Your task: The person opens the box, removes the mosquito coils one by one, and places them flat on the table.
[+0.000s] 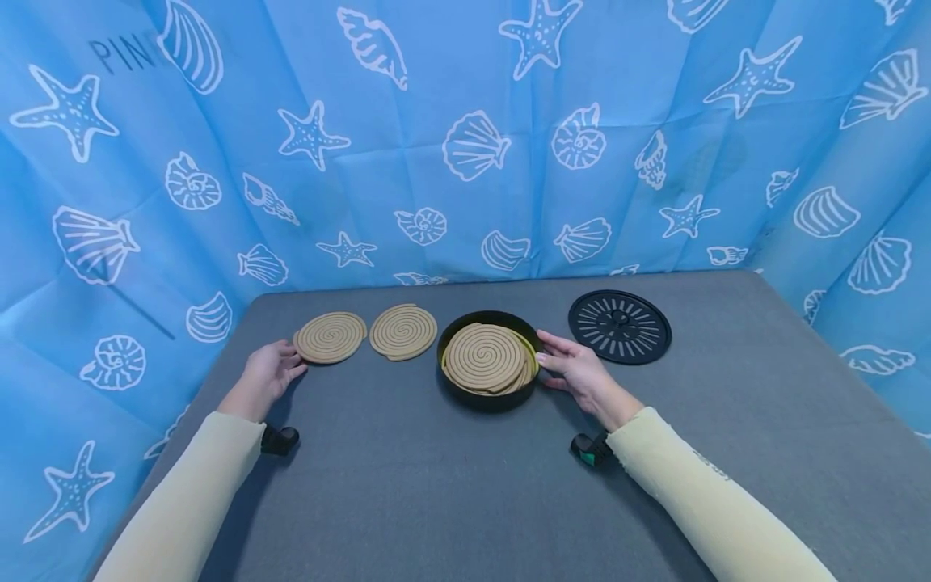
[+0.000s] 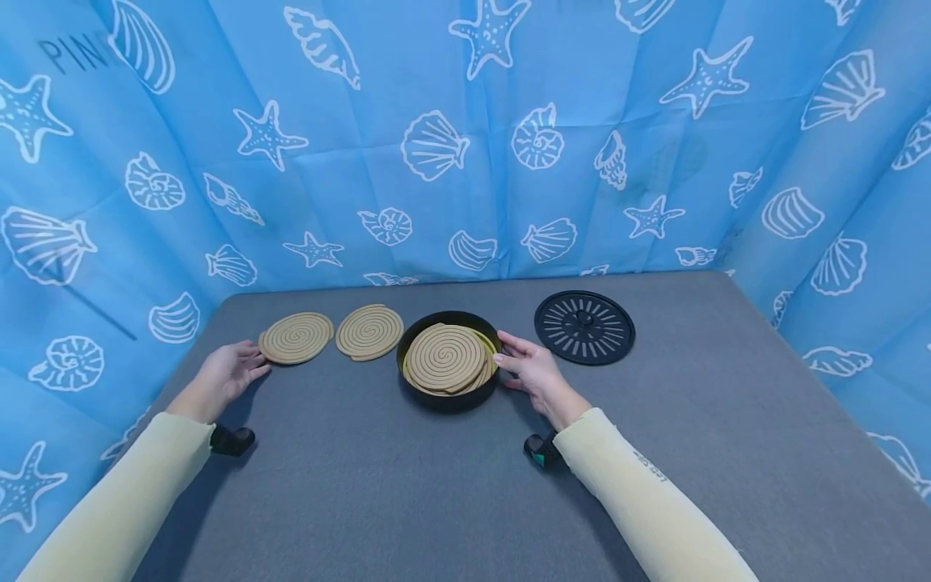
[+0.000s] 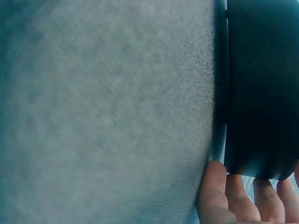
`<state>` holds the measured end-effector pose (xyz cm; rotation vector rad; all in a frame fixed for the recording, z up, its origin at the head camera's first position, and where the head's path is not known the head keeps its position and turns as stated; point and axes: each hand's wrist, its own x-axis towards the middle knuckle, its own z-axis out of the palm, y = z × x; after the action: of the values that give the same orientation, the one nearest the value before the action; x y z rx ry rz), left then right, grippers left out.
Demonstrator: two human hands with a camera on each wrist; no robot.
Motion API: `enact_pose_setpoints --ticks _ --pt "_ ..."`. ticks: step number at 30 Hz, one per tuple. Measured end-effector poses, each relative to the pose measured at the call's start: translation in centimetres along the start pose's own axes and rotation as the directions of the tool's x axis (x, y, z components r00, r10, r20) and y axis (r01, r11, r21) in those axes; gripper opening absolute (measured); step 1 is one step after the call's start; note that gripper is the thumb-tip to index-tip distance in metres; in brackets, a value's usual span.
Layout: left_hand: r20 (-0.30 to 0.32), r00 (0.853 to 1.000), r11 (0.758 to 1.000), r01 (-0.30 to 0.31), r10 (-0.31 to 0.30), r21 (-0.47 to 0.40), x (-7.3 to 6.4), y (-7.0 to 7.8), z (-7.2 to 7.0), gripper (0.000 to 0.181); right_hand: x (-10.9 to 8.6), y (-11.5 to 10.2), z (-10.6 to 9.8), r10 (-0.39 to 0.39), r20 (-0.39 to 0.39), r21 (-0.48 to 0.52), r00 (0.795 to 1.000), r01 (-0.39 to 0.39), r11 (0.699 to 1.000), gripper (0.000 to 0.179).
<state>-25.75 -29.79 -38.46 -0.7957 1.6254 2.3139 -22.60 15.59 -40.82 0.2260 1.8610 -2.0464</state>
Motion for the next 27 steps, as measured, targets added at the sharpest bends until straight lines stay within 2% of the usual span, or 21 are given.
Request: enact_pose_setpoints --ticks 7,16,27 --pt "0.072 0.997 1.0 -0.025 0.024 0.013 -0.6 0.1 -0.9 0.056 0.0 0.1 -0.1 -0.016 0.021 -0.014 1.0 0.016 1.0 0.055" --pt "0.123 0.992 0.999 -0.018 0.021 -0.029 -1.6 -0.1 -2.2 0.056 0.1 0.1 -0.2 -0.02 0.021 -0.016 1.0 0.02 1.0 0.055" --pt "0.152 0.986 0.997 -0.071 0.069 0.009 -3.3 -0.8 -2.2 0.058 -0.1 0.1 0.1 -0.019 0.009 -0.017 1.0 0.02 1.0 0.055"
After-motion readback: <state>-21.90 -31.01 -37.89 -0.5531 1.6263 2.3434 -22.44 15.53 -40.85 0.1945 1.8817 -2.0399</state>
